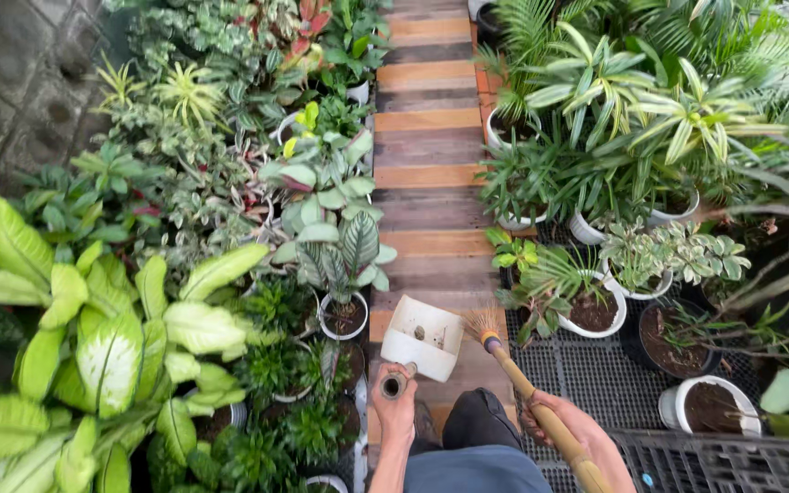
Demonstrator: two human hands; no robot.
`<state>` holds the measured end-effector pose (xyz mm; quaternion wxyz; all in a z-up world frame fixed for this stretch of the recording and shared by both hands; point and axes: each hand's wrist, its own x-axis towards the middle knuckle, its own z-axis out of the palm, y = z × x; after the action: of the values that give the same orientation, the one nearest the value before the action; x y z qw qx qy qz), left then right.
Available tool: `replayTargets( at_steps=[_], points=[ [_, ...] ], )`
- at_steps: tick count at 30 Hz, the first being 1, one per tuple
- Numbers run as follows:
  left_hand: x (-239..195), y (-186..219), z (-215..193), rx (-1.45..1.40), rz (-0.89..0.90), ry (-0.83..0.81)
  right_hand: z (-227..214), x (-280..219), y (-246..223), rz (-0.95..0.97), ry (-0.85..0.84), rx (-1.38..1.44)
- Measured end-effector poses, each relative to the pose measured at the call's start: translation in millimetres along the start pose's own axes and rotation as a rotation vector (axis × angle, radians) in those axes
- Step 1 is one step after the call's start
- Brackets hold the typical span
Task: The person sweeps debris from paved and tiled walkways into a dustpan using a broom. They move through a garden area with many potted plants, collecting scattered leaves and dirt along the way.
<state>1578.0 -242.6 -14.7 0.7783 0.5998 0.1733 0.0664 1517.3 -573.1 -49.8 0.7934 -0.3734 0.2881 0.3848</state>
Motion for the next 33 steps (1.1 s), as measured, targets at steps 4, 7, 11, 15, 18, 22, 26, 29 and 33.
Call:
replayTargets(
  at_steps=[4, 7, 11, 15, 18, 22, 26, 29, 33],
  points=[
    [77, 8, 38, -0.045, -0.009, -0.037, -1, 35, -66, 0.025, 0.108, -0.012],
    [144, 6, 70, -0.087, -0.005, -0.011, -9, 68, -116, 0.027, 0.109, -0.051],
    [234, -1, 118, -0.055, 0.047, 0.029, -15, 133, -201, 0.04, 0.23, -0.217],
    [318, 3, 174, -0.106, -0.04, 0.074, -6, 194, -301, 0.035, 0.284, -0.215],
    [383, 8, 213, -0.153, -0.029, 0.123, -1, 234, -381, -0.019, 0.285, -0.363],
    [449, 10, 253, -0.215, -0.011, 0.154, 0, 274, -472, 0.084, 0.393, -0.428],
    [512, 17, 289, -0.16, 0.01, 0.152, 2, 315, -561, -0.043, 0.313, -0.423],
    [569, 19, 317, -0.251, 0.02, 0.21, 4, 348, -623, -0.007, 0.375, -0.435],
    [661, 12, 353, -0.215, 0.019, 0.245, 12, 407, -707, -0.035, 0.347, -0.369]
  ],
)
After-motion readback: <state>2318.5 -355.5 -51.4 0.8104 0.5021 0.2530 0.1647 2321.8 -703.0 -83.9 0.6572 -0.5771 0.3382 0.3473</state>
